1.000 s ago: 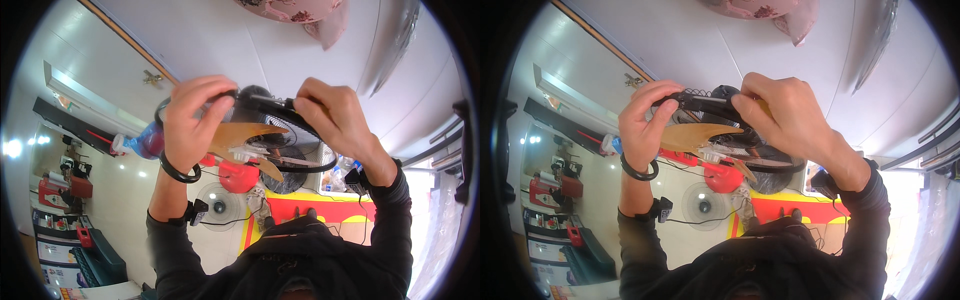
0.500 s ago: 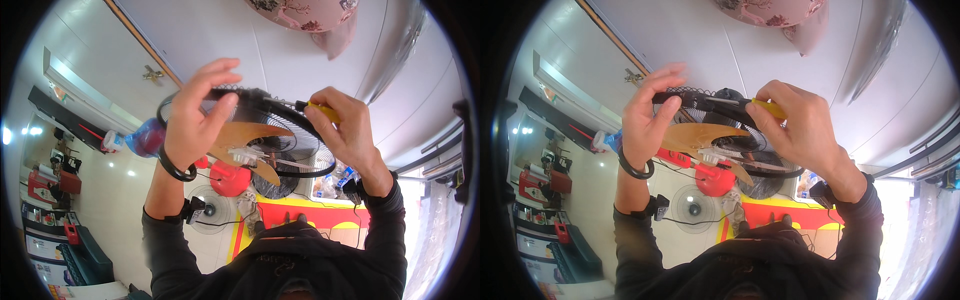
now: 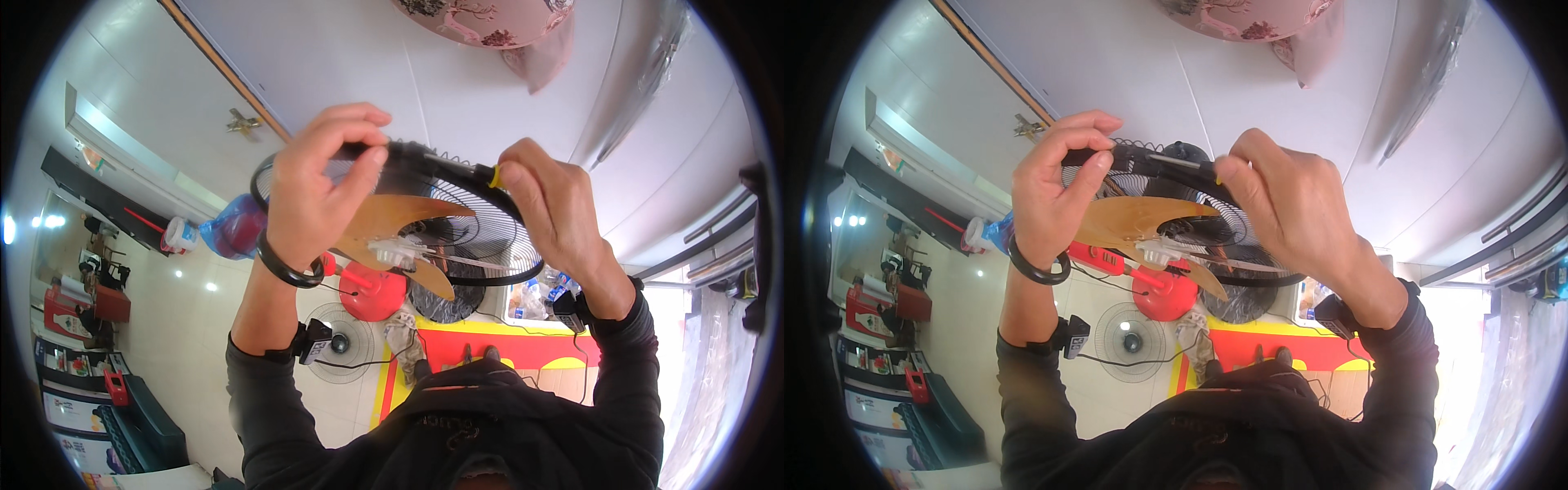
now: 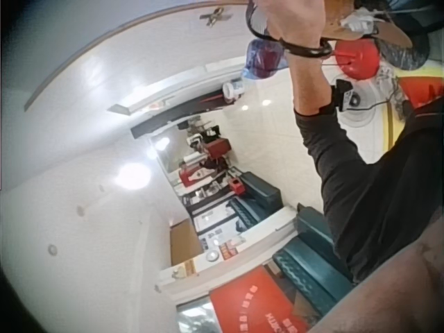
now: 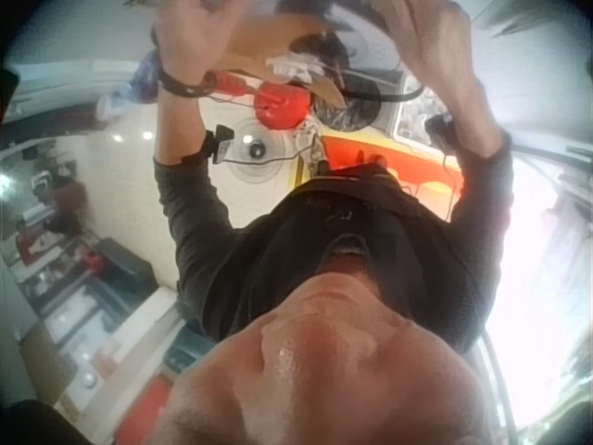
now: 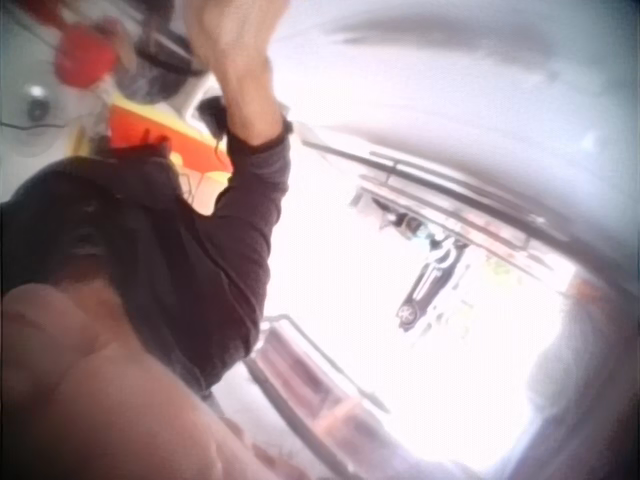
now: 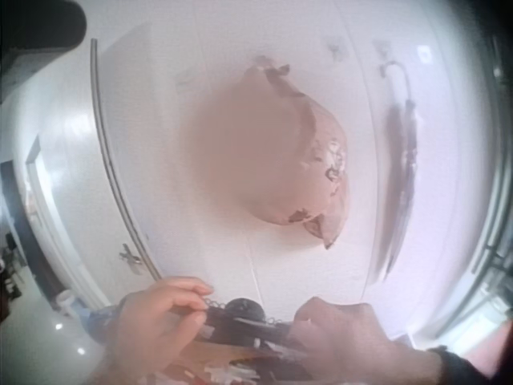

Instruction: The person assembles a standing fan by attaching the front grille to the fan body using a screwdriver. They align the grille, insert and tighten a screw, then rotate the fan to check the assembly.

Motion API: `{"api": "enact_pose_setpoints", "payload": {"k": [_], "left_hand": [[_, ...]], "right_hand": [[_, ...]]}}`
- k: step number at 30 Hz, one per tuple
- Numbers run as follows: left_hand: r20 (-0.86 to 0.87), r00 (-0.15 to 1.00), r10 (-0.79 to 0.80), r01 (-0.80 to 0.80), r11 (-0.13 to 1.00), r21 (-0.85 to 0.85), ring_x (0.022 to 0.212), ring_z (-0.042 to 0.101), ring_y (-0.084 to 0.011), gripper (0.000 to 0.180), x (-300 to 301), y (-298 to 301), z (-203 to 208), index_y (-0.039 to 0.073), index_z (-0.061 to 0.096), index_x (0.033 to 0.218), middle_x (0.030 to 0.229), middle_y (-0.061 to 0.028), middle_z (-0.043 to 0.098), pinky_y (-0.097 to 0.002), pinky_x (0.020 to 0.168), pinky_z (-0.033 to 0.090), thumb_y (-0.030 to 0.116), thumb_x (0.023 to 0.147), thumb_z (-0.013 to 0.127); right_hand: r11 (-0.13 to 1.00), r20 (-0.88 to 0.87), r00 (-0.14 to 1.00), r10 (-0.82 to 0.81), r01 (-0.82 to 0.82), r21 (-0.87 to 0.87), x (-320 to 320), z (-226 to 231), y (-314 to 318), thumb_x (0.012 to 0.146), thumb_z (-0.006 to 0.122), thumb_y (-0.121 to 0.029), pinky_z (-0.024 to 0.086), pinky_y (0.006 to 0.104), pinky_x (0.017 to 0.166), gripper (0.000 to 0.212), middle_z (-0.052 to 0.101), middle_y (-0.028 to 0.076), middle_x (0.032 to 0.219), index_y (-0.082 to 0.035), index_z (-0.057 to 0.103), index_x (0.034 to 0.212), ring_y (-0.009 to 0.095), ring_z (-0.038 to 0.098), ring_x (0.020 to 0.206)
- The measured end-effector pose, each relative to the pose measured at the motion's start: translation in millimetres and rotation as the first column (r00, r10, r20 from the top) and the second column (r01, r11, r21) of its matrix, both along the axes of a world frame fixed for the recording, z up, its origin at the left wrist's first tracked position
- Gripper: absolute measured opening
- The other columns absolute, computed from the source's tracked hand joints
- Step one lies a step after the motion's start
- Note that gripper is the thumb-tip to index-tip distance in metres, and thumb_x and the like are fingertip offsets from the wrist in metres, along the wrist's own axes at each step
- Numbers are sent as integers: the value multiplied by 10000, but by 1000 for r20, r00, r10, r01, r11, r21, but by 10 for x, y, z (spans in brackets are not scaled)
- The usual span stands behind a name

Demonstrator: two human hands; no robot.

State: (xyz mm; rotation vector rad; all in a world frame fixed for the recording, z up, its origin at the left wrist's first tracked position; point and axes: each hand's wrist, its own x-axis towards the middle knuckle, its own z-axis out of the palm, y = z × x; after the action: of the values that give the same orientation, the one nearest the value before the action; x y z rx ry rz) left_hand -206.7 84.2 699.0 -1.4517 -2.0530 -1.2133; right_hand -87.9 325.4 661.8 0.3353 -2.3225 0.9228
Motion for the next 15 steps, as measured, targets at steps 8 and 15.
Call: {"api": "enact_pose_setpoints", "payload": {"k": [8,15], "left_hand": [[68,998,-2,3,1000,-10,979,607,-142,105,17,8,30,-27,638,1014,1134,-131,668,-269,864,491,-56,920,601],[7,1000,5,-5,1000,27,869,655,-169,104,-2,35,11,-27,633,992,1020,-103,685,-267,782,536,-68,896,628]], "right_hand": [[996,-276,961,-8,-16,-88,-99,-50,-51,898,731,-136,469,314,535,172,633,122,735,-11,615,915,271,616,589],[998,-88,996,-28,33,50,-46,-43,-36,853,773,-116,472,343,545,204,616,123,766,-6,607,895,310,592,592]]}}
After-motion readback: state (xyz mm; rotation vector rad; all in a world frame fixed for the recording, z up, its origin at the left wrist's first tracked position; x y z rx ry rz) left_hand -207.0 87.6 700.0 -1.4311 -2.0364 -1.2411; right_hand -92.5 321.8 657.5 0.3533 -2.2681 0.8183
